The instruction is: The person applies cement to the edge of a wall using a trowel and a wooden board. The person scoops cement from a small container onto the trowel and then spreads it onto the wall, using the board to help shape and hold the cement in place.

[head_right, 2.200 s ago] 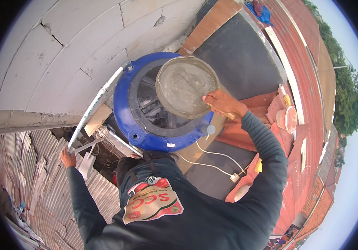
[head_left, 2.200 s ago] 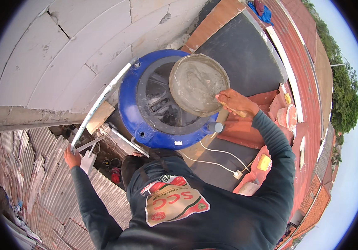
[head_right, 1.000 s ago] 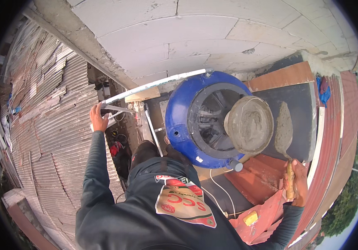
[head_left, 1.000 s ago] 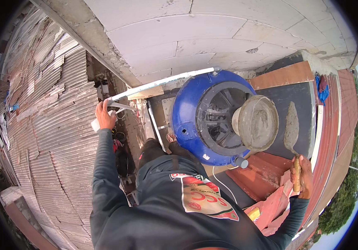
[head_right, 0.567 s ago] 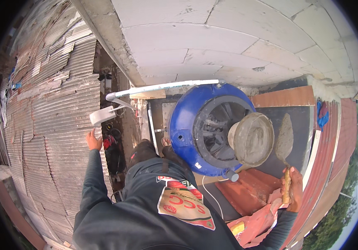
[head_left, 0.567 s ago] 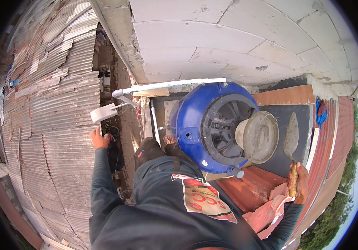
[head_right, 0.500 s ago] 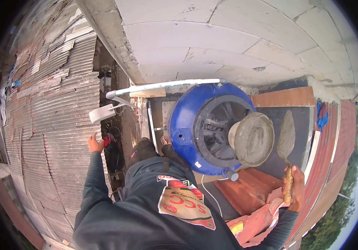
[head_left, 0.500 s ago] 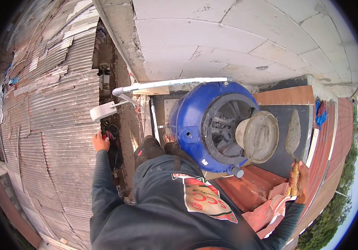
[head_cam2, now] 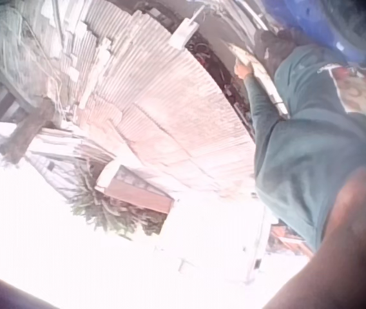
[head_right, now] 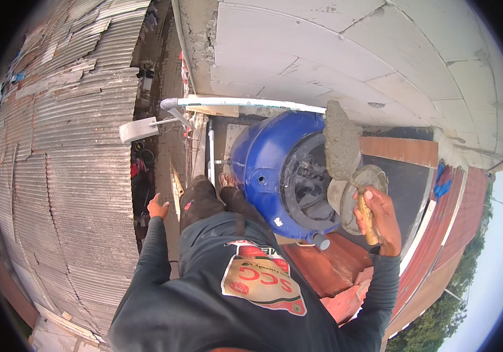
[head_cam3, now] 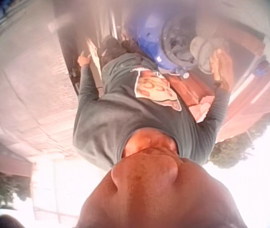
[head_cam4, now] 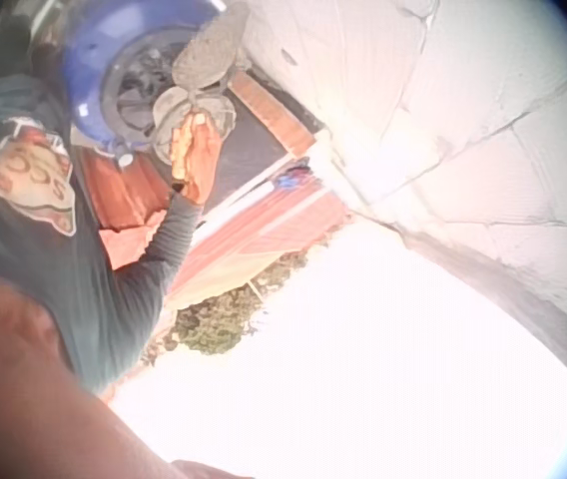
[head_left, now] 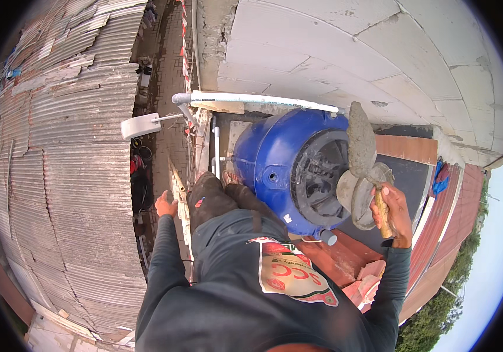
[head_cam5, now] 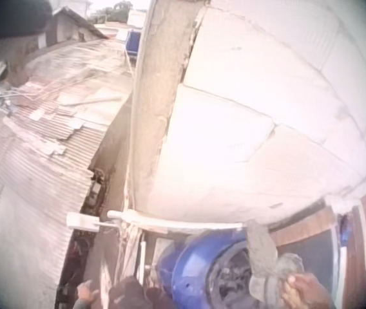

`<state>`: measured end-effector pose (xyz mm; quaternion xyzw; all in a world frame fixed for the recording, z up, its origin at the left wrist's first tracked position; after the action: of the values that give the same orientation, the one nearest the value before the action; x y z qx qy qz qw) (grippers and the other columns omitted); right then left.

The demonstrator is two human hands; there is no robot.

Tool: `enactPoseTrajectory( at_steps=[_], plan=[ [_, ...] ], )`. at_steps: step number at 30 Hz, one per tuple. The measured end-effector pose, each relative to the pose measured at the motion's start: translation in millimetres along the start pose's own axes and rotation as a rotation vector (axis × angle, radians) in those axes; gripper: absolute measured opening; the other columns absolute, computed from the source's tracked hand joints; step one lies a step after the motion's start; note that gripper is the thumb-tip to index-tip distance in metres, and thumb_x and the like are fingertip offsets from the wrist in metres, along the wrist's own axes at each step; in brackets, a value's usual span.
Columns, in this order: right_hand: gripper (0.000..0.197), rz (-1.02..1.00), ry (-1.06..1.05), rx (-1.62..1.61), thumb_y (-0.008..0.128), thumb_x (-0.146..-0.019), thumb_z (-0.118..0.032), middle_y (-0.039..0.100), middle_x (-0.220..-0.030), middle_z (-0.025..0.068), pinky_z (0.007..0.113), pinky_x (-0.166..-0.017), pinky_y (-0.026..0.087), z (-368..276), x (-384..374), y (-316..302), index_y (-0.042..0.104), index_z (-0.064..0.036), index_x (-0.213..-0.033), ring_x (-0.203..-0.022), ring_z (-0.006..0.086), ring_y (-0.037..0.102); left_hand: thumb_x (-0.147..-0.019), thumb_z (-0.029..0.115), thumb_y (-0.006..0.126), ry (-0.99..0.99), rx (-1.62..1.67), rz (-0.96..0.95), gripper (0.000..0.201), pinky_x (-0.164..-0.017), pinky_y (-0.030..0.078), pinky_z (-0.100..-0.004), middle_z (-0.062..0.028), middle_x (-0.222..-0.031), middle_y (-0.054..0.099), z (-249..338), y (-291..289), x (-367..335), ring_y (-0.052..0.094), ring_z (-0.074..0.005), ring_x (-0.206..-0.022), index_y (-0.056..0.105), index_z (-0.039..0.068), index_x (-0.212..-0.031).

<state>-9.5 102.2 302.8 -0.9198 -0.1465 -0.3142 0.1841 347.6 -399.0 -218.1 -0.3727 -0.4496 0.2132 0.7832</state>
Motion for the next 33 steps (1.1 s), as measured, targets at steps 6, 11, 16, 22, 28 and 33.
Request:
enactPoseTrajectory(
  at_steps=[6, 11, 16, 22, 28, 33],
  plan=[
    [0.033, -0.361, 0.028, 0.096, 0.05, -0.107, -0.033, 0.058, -0.071, 0.003, 0.022, -0.042, 0.042, 14.1, -90.1, 115.3, 0.062, -0.0025, -0.109, -0.049, 0.0073, 0.051, -0.079, 0.032, 0.082, -0.028, 0.136, -0.113, 0.07, -0.109, 0.042, -0.0489, -0.0231, -0.13, 0.062, -14.8, 27.0, 36.0, 0.055, -0.0408, -0.125, 0.056, 0.02, -0.143],
    [0.033, -0.545, 0.052, 0.209, 0.051, -0.107, -0.033, 0.058, -0.073, 0.0022, 0.022, -0.045, 0.044, 45.2, -153.4, 191.0, 0.062, -0.0027, -0.11, -0.054, 0.0067, 0.053, -0.083, 0.031, 0.08, -0.055, 0.236, -0.221, 0.068, -0.11, 0.045, -0.0464, -0.0244, -0.136, 0.061, -12.6, 28.0, 85.2, 0.057, -0.041, -0.129, 0.055, 0.014, -0.144],
    [0.034, -0.643, 0.076, 0.305, 0.051, -0.107, -0.036, 0.057, -0.073, 0.0021, 0.024, -0.046, 0.045, 87.3, -215.3, 246.2, 0.062, -0.0038, -0.108, -0.055, 0.0073, 0.054, -0.091, 0.028, 0.072, -0.14, 0.319, -0.214, 0.056, -0.106, 0.046, -0.0482, -0.0261, -0.131, 0.064, -38.8, 34.2, 128.8, 0.061, -0.0401, -0.123, 0.057, 0.012, -0.143],
    [0.034, -0.642, 0.157, 0.311, 0.057, -0.104, -0.039, 0.057, -0.072, 0.0011, 0.025, -0.046, 0.045, 142.6, -297.8, 291.8, 0.062, -0.0056, -0.104, -0.055, 0.0081, 0.054, -0.1, 0.027, 0.059, -0.188, 0.461, -0.183, 0.049, -0.109, 0.044, -0.0441, -0.0267, -0.135, 0.062, -26.3, 57.0, 136.1, 0.059, -0.0394, -0.126, 0.056, 0.003, -0.142],
    [0.035, -0.61, 0.023, 0.432, 0.073, -0.095, -0.037, 0.055, -0.069, 0.0011, 0.027, -0.045, 0.045, 150.5, -367.8, 321.9, 0.062, -0.0038, -0.099, -0.054, 0.0085, 0.053, -0.101, 0.03, 0.059, -0.131, 0.583, -0.15, 0.049, -0.108, 0.044, -0.043, -0.026, -0.135, 0.062, 57.5, 67.4, 94.8, 0.061, -0.0382, -0.124, 0.056, 0.0, -0.14],
    [0.035, -0.62, -0.007, 0.532, 0.074, -0.094, -0.037, 0.056, -0.068, 0.0008, 0.026, -0.045, 0.045, 156.3, -433.9, 344.1, 0.063, -0.0038, -0.098, -0.052, 0.0083, 0.053, -0.091, 0.049, 0.069, -0.093, 0.262, -0.266, 0.071, -0.107, 0.043, -0.0528, -0.0235, -0.136, 0.058, 88.2, 120.1, 73.5, 0.055, -0.0419, -0.126, 0.049, 0.009, -0.147]
  ],
)
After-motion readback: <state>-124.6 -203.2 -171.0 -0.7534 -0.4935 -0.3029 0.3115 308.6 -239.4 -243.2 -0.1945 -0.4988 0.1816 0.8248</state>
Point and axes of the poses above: each hand's wrist, its own x-axis away from the middle knuckle, its own y-axis out of the palm, z = x × y, the point moved 7 cm from there along -x, towards the middle knuckle
